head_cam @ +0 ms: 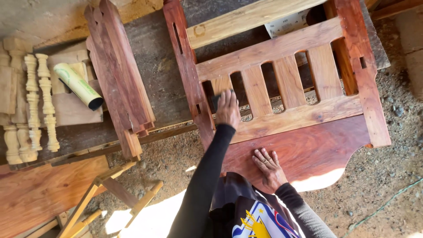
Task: Sanding the surface of a wooden furniture frame using sandpaper.
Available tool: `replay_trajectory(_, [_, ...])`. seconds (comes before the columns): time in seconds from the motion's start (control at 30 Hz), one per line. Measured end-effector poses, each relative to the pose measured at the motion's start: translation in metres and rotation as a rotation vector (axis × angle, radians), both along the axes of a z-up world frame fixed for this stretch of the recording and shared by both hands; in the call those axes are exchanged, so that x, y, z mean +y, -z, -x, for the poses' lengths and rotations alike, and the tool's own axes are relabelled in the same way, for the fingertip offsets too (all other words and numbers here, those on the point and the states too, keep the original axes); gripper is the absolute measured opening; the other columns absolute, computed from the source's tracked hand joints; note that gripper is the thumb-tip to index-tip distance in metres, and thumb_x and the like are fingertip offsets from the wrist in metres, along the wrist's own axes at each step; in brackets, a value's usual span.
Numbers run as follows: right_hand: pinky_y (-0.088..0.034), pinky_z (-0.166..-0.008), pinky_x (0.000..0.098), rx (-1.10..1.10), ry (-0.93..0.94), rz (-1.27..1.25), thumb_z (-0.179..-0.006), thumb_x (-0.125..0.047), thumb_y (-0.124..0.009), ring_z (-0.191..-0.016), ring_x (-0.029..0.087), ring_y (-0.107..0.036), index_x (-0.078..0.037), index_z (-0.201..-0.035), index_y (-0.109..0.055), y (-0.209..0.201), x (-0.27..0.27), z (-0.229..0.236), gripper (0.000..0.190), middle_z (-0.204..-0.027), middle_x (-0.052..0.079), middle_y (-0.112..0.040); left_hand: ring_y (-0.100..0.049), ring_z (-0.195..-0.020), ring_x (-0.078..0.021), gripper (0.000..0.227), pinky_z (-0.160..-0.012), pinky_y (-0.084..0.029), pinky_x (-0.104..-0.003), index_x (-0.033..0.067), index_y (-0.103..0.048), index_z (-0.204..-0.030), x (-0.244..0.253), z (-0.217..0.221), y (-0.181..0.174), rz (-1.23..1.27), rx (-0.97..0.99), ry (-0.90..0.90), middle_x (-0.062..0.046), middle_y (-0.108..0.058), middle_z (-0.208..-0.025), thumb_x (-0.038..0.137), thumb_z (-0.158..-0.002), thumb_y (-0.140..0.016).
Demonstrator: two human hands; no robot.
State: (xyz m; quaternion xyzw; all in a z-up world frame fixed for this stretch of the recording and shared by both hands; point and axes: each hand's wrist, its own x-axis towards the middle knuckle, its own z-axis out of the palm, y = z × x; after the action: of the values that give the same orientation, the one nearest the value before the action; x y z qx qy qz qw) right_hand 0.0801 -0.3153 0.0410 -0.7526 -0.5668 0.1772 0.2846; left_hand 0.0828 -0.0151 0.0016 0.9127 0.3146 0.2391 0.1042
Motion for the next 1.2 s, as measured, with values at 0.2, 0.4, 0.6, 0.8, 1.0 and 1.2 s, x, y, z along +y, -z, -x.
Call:
replay_trajectory(0.2, [-0.018, -0.125, 0.0582, -0.004, 0.035, -0.034, -0.069, 0.008, -0.052, -0.153, 0.031, -0.034, -0.009, -0.145, -0.054, -0.003, 0.002, 0.003, 0.078, -0.159, 0.011, -0.045, -0.05, -0.139, -0.0344, 0.04, -0.118, -0.034, -0.06, 0.0042, -0.061, -0.134, 0.022, -0.008, 0.01, 0.031, 0.093, 0.027, -0.015, -0.058, -0.146, 0.023, -0.099, -0.063])
replay_trajectory(0.4, [-0.018, -0.124, 0.0589, -0.007, 0.04, -0.022, -0.069, 0.008, -0.053, -0.152, 0.032, -0.034, -0.008, -0.144, -0.055, -0.007, 0.003, 0.004, 0.077, -0.158, 0.011, -0.046, -0.051, -0.14, -0.0313, 0.039, -0.124, -0.02, -0.067, 0.0062, -0.06, -0.136, 0.016, -0.006, 0.012, -0.066, 0.179, -0.007, -0.013, -0.058, -0.147, 0.027, -0.102, -0.06])
replay_trajectory(0.6, [-0.018, -0.124, 0.059, 0.007, 0.048, -0.008, -0.067, 0.009, -0.051, -0.152, 0.032, -0.035, -0.008, -0.144, -0.055, -0.008, 0.006, 0.005, 0.079, -0.157, 0.012, -0.046, -0.054, -0.138, -0.0293, 0.034, -0.124, -0.019, -0.069, 0.0074, -0.062, -0.131, 0.029, -0.012, 0.01, -0.003, 0.157, 0.025, -0.01, -0.06, -0.144, 0.025, -0.102, -0.06])
replay_trajectory(0.8, [-0.018, -0.124, 0.0585, -0.005, 0.056, -0.018, -0.069, 0.01, -0.051, -0.152, 0.032, -0.034, -0.008, -0.143, -0.056, -0.01, 0.005, 0.005, 0.077, -0.157, 0.011, -0.047, -0.051, -0.138, -0.0302, 0.038, -0.122, -0.021, -0.066, 0.0074, -0.063, -0.133, 0.021, -0.012, 0.023, -0.067, 0.135, 0.007, -0.011, -0.061, -0.143, 0.026, -0.1, -0.061])
replay_trajectory(1.0, [-0.017, -0.125, 0.0587, 0.012, 0.042, 0.001, -0.07, 0.009, -0.051, -0.152, 0.033, -0.034, -0.008, -0.144, -0.056, -0.007, 0.004, 0.005, 0.076, -0.158, 0.012, -0.046, -0.053, -0.137, -0.0285, 0.033, -0.123, -0.022, -0.066, 0.0094, -0.064, -0.13, 0.036, -0.019, 0.024, -0.035, 0.125, 0.017, -0.009, -0.062, -0.141, 0.026, -0.101, -0.061])
replay_trajectory(1.2, [-0.016, -0.124, 0.0586, 0.023, 0.047, -0.008, -0.07, 0.008, -0.053, -0.152, 0.032, -0.034, -0.009, -0.144, -0.055, -0.01, 0.005, 0.003, 0.076, -0.157, 0.011, -0.046, -0.051, -0.14, -0.0318, 0.039, -0.123, -0.025, -0.06, 0.0058, -0.062, -0.133, 0.017, -0.01, 0.019, -0.069, 0.089, 0.016, -0.013, -0.059, -0.146, 0.025, -0.099, -0.062])
